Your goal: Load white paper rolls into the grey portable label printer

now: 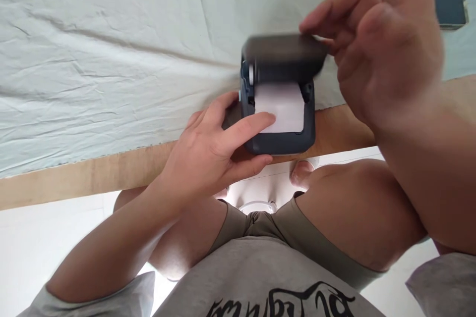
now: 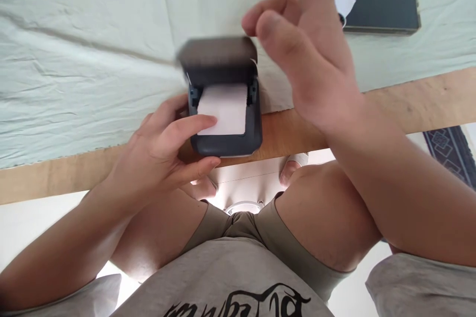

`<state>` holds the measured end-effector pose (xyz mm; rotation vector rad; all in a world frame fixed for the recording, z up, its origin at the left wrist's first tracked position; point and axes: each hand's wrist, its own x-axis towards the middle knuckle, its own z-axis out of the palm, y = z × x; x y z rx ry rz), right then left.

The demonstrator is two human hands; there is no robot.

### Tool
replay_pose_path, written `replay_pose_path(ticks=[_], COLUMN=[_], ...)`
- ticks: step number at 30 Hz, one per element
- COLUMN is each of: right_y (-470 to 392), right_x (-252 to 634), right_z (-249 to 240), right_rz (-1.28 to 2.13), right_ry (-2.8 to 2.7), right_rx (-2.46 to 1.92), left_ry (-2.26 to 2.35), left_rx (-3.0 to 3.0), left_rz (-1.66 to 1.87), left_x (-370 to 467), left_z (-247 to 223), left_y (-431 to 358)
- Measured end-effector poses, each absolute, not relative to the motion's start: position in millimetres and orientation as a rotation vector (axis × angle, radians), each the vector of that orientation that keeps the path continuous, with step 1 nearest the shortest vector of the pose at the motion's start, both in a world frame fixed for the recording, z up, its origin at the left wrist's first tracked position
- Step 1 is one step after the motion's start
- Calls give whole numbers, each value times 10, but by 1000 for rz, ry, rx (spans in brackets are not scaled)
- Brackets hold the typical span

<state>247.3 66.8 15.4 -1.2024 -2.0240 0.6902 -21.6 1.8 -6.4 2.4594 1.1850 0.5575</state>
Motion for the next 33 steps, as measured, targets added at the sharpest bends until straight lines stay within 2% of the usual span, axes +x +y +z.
replay_pose_path(ticks=[13,18,23,25,33], right_y=[671,723,624,564,504], right_x=[2473,2506,2530,2563,2679], right_z=[141,189,39,-24,-73], right_rz=[1065,922,882,823,805], right_ry=[-2013,-2126,-2085,-2097,-2249], right_rx=[-1190,-1234,-1276,-1286,-1230], left_ry=[1391,1410,1371,1422,1460], left_rx=[2324,2270,2330,2260,2287], left_rz=[415,439,514,411,412], left_x=[-90,-81,-67,-72,-126], left_z=[40,50,7,-18,-57], left_y=[21,27,37,34,22])
